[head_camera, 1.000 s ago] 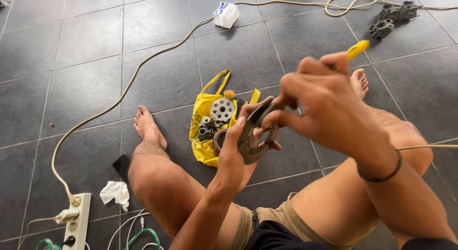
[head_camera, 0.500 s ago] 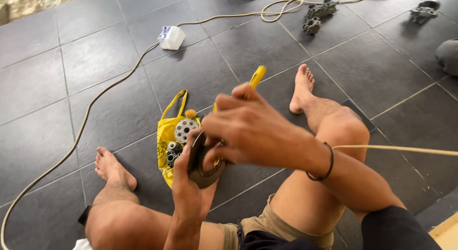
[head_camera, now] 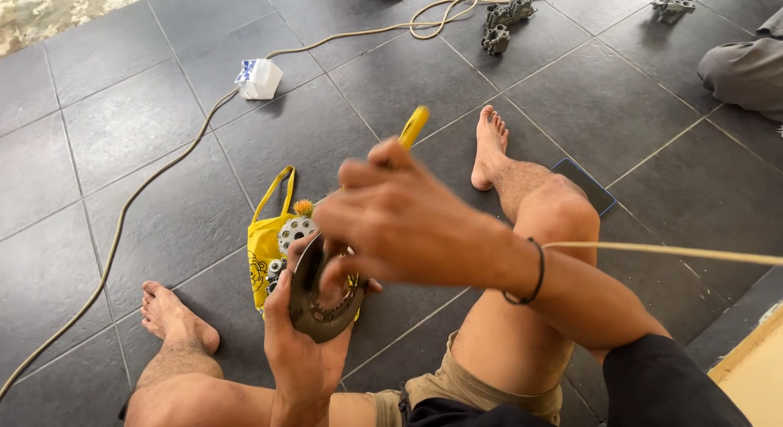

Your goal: The person is sitting on the floor and using a wire brush and a small scraper to clean grease and grime from motorcycle clutch components.

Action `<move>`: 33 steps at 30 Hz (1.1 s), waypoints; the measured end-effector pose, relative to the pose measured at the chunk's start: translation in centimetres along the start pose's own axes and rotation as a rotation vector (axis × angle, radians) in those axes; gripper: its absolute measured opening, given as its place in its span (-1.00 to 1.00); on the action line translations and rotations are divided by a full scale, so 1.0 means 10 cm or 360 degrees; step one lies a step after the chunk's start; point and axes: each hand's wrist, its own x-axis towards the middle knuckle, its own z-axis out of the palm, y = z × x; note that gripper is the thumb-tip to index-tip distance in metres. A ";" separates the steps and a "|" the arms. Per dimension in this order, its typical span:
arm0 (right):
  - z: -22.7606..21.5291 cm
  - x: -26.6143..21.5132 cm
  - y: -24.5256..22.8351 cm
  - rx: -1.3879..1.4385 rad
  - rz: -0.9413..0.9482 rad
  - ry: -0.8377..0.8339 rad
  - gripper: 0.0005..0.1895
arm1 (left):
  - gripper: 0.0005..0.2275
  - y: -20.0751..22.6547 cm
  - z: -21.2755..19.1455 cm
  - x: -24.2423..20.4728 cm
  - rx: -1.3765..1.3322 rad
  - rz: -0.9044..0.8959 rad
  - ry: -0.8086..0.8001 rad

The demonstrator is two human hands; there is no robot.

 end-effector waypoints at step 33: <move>-0.08 0.02 0.08 0.0105 0.0032 -0.0010 -0.60 | -0.64 -0.05 -0.15 -0.03 0.0039 -0.0114 0.0140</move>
